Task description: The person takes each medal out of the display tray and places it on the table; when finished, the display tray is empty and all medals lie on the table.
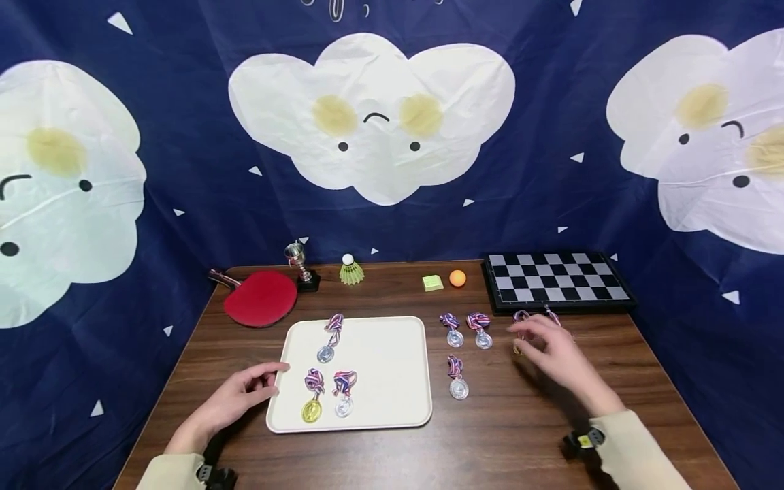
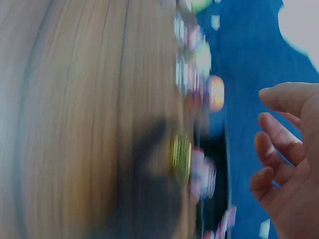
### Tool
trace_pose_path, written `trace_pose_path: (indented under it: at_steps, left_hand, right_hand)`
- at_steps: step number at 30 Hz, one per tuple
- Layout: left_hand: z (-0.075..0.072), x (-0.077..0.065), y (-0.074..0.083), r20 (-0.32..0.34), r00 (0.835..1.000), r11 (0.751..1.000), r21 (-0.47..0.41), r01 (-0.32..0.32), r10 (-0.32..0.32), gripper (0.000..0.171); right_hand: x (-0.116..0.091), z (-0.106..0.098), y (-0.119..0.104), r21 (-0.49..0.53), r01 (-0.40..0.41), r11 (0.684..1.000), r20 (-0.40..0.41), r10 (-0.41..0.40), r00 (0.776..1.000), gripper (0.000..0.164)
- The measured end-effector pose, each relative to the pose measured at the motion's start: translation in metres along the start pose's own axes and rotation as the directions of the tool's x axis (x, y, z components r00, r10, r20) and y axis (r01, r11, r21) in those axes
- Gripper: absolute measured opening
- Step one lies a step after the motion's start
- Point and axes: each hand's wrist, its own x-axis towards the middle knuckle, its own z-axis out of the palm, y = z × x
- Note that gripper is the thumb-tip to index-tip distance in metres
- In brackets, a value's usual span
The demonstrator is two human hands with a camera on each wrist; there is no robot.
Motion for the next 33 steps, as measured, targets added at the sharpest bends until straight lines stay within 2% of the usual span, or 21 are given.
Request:
trace_pose_path:
  at_steps: [3, 7, 12, 16, 18, 26, 29, 33]
  left_hand:
    - [0.001, 0.003, -0.001, 0.004, 1.000, 1.000, 0.002, 0.003, -0.003, 0.035]
    - [0.002, 0.005, -0.001, -0.003, 1.000, 1.000, 0.000, 0.008, -0.008, 0.034]
    - [0.003, 0.007, 0.000, -0.005, 1.000, 1.000, 0.009, 0.009, -0.009, 0.034]
    - [0.004, 0.011, 0.002, 0.010, 1.000, 1.000, 0.019, -0.001, 0.001, 0.034]
    - [0.004, 0.013, 0.002, 0.013, 1.000, 1.000, 0.024, -0.003, 0.003, 0.034]
    - [0.002, 0.009, -0.001, -0.002, 1.000, 1.000, 0.023, 0.011, -0.011, 0.034]
    - [0.002, 0.005, -0.002, -0.006, 1.000, 1.000, 0.005, 0.005, -0.005, 0.034]
    - [0.001, 0.002, -0.003, -0.010, 1.000, 1.000, -0.010, -0.011, 0.011, 0.035]
  right_hand:
    - [0.016, 0.028, -0.032, 0.065, 0.057, 0.996, 0.068, -0.061, 0.996, 0.031]
    - [0.038, 0.069, -0.071, 0.140, 0.129, 0.982, 0.148, -0.149, 0.978, 0.028]
    - [0.067, 0.115, -0.114, 0.182, 0.137, 0.974, 0.300, -0.188, 0.935, 0.025]
    - [0.087, 0.151, -0.141, 0.123, 0.136, 0.983, 0.407, -0.175, 0.897, 0.028]
    - [0.097, 0.169, -0.153, 0.094, 0.129, 0.987, 0.431, -0.157, 0.889, 0.030]
    - [0.130, 0.229, -0.190, -0.042, 0.077, 0.996, 0.423, -0.052, 0.904, 0.035]
    - [0.133, 0.244, -0.202, -0.122, 0.078, 0.989, 0.445, -0.016, 0.896, 0.040]
    - [0.134, 0.256, -0.213, -0.247, 0.073, 0.966, 0.453, 0.048, 0.890, 0.038]
